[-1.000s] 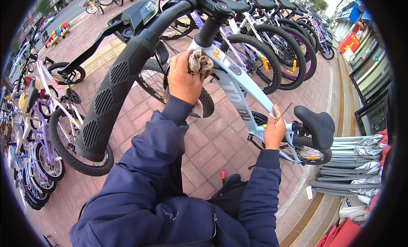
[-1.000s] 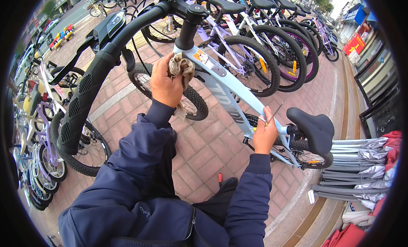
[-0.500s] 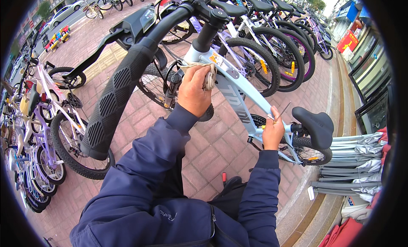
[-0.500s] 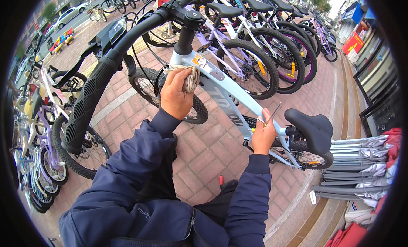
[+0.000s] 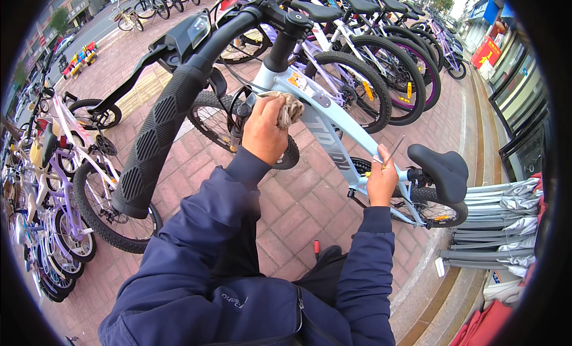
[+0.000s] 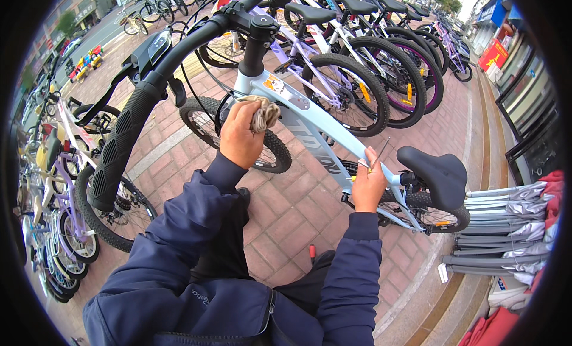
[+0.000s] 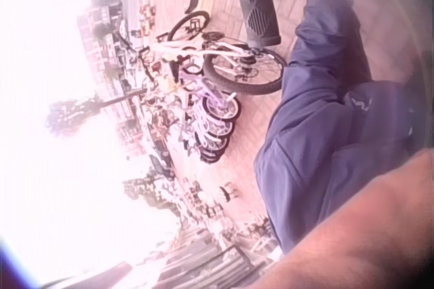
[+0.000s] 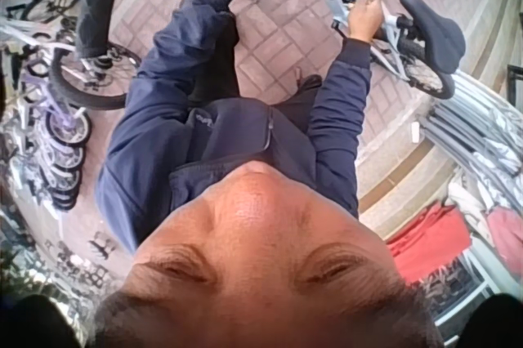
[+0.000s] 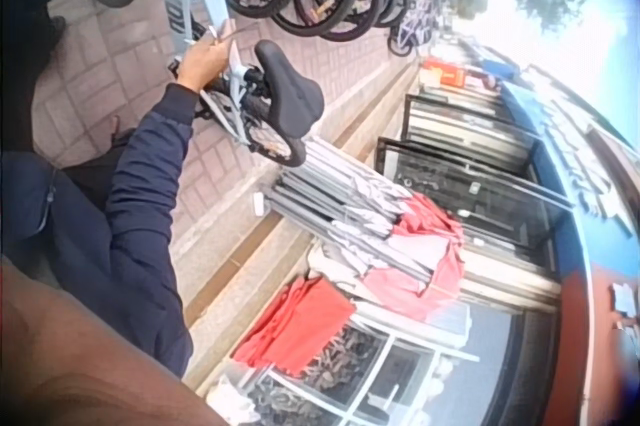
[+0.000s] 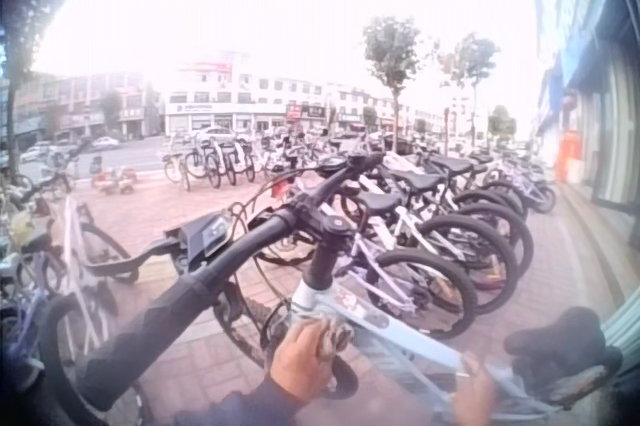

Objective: The person kneels on the pavement and uses a yellow-handled Allen key to tighten bolts on the front wheel, rear derailleur, handlebar stem, and seat post of a light blue bicycle. They wipe parts with a cloth and rotate the pedals while making adjustments.

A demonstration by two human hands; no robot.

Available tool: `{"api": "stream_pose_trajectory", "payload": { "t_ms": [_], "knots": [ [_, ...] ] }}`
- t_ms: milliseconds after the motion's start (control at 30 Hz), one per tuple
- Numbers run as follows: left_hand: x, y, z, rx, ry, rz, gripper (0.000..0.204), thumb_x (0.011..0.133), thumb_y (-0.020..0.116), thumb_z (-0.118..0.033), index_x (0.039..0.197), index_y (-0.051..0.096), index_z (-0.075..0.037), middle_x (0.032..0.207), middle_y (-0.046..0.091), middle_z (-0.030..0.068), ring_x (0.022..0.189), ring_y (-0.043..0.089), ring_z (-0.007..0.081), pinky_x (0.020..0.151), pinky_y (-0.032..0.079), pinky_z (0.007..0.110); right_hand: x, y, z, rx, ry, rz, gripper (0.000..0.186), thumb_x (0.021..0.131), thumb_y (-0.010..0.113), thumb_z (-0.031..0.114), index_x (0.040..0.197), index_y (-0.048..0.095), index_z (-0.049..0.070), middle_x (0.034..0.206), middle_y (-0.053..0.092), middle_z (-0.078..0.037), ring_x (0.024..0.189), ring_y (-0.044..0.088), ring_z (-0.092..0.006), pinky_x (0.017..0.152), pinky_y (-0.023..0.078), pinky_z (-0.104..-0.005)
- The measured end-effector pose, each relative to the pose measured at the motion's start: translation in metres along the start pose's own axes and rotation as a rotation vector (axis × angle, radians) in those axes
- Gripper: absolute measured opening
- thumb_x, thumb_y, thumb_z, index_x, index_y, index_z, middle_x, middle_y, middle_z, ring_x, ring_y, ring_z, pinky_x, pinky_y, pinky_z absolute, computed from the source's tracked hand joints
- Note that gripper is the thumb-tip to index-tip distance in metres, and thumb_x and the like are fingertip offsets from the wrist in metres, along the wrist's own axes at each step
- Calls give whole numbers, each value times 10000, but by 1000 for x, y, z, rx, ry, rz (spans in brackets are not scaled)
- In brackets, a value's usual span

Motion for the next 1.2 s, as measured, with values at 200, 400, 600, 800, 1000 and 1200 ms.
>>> {"api": "stream_pose_trajectory", "payload": {
  "t_ms": [200,400,600,800,1000,1200],
  "knots": [
    [22,5,-39,-54,123,-55,511,729,706,93,1217,643,-47,1170,642,163,1015,669,374,855,559,381,0,-2,0,15,-9,-8,351,949,566,52,1284,627,-31,1338,652,-173,1238,624,-287,1057,449,-360],
    [45,2,-51,238,338,-176,386,726,695,13,1096,665,-95,1077,628,58,882,639,300,724,542,386,-1,-3,3,-26,-47,-1,358,951,562,66,1290,628,-25,1330,655,-177,1231,627,-309,1054,451,-364],
    [15,26,-53,95,378,92,330,733,679,16,1049,676,-76,1087,618,66,897,609,289,768,531,377,1,-2,-1,-3,-9,-4,354,958,571,85,1290,627,-24,1333,654,-173,1236,625,-300,1054,453,-369],
    [-20,-11,5,258,251,60,320,736,680,34,1038,675,-71,1092,621,82,917,617,311,777,534,377,-2,-3,0,4,-27,17,369,956,575,86,1308,622,-14,1339,654,-162,1246,619,-294,1053,455,-366],
    [-83,-56,81,303,-148,49,291,741,687,46,1009,683,-65,1051,647,114,946,653,336,799,543,405,-2,-3,0,-11,-49,32,385,949,577,74,1322,614,-11,1351,648,-152,1249,618,-285,1057,453,-363],
    [-62,-82,64,151,-80,-131,412,733,707,87,1125,661,-32,1126,646,152,999,665,341,869,545,392,-1,-3,0,-7,-38,-7,366,960,575,68,1313,618,-15,1334,658,-155,1234,627,-286,1056,451,-359]
  ]
}}
Point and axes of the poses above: each hand's wrist, its own x-axis towards the middle knuckle, its own y-axis out of the palm, z = x × y, the point moved 8 cm from there along x, towards the middle knuckle
